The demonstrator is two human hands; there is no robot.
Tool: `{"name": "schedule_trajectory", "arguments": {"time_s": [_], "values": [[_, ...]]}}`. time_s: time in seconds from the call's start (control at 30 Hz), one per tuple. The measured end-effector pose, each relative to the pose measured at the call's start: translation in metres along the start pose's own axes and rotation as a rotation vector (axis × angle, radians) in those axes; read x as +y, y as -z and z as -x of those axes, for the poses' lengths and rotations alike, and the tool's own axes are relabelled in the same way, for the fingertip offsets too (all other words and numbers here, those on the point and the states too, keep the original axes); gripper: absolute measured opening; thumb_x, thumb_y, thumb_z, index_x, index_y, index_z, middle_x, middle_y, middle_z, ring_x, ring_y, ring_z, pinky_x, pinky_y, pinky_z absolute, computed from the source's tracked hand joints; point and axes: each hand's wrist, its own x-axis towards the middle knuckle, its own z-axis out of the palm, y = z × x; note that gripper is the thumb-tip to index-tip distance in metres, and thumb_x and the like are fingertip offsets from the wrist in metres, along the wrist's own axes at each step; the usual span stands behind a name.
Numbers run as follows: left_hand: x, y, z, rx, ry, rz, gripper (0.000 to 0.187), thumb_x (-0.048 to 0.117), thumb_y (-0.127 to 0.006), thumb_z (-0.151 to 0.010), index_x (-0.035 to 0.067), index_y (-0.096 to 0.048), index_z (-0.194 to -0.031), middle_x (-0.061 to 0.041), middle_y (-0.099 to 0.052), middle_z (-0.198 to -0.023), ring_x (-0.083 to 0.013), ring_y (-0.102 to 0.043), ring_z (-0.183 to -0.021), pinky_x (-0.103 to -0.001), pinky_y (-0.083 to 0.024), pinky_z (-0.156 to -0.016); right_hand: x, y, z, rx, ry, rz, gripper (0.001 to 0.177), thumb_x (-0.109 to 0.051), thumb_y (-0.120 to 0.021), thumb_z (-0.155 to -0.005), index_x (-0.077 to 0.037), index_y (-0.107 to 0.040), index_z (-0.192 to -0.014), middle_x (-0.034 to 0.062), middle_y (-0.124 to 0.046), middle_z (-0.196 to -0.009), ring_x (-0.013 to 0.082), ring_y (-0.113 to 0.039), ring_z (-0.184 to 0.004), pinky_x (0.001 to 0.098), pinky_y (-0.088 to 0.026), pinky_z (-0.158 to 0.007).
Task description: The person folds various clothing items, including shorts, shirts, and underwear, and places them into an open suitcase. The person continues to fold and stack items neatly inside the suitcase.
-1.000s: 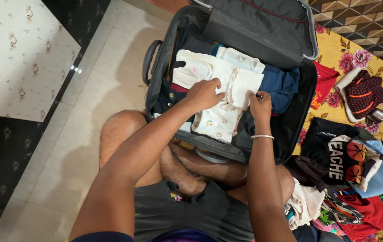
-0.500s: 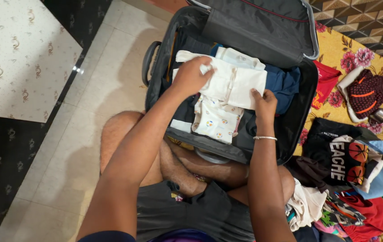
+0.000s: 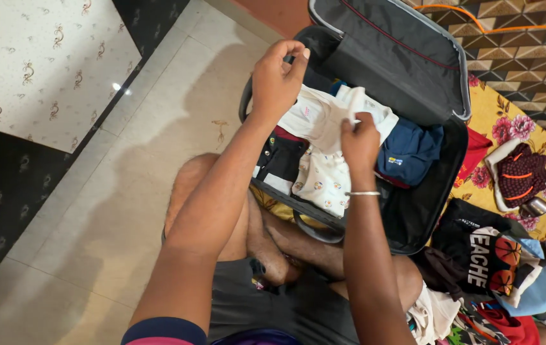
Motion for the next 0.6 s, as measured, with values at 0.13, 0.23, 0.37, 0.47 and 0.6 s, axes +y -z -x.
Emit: {"name": "schedule_trajectory", "arguments": {"time_s": [0.13,0.23,0.37,0.47,0.6], "values": [[-0.004,0.002,-0.001,0.026,0.003,-0.002,0.02,0.022,-0.074,-0.095,0.005,-0.071,-0.104,-0.005,-0.077,-0.097,-0.0109,-0.07,-0.06,-0.026,-0.055,-0.06,-0.061,-0.042,0.007,-0.07,0.086,0.144,0.024,-0.02,-0.073,-0.09,-0.004,-0.066,-0.107,0.0156,-0.07,-0.069,0.0372,-0.068,-0.067,0.0488,-0.052,-0.064],[-0.007,0.001,-0.003,0.037,-0.007,-0.002,0.022,0.024,-0.074,-0.094,0.006,-0.071,-0.105,-0.005,-0.077,-0.097,-0.0124,-0.069,-0.061,-0.027,-0.056,-0.06,-0.091,-0.061,0.019,-0.129,0.141,0.086,0.025,-0.019,-0.071,-0.09,-0.004,-0.065,-0.109,0.0145,-0.073,-0.075,0.036,-0.07,-0.069,0.0479,-0.054,-0.065],[-0.007,0.002,-0.004,0.047,0.029,-0.008,0.021,0.024,-0.073,-0.094,0.006,-0.07,-0.105,-0.005,-0.078,-0.101,-0.0136,-0.07,-0.063,-0.028,-0.057,-0.063,-0.083,-0.067,0.027,-0.196,0.263,-0.053,0.025,-0.018,-0.068,-0.092,-0.004,-0.067,-0.113,0.0145,-0.076,-0.09,0.0323,-0.072,-0.071,0.043,-0.056,-0.069],[-0.008,0.003,-0.005,0.049,0.014,-0.014,0.021,0.024,-0.074,-0.094,0.006,-0.07,-0.104,-0.005,-0.077,-0.102,-0.0143,-0.07,-0.065,-0.028,-0.057,-0.064,-0.042,-0.069,0.02,-0.061,0.083,-0.075,0.019,-0.021,-0.069,-0.099,-0.006,-0.071,-0.11,0.0136,-0.077,-0.096,0.0255,-0.074,-0.077,0.0377,-0.057,-0.074],[-0.008,0.002,-0.004,0.048,-0.016,-0.035,0.02,0.024,-0.074,-0.094,0.007,-0.07,-0.104,-0.004,-0.077,-0.101,-0.0143,-0.07,-0.067,-0.028,-0.057,-0.065,0.024,-0.065,0.006,0.108,-0.033,-0.221,0.034,-0.021,-0.076,-0.093,0.001,-0.066,-0.115,0.0125,-0.071,-0.105,0.0202,-0.068,-0.086,0.0331,-0.055,-0.078]]}}
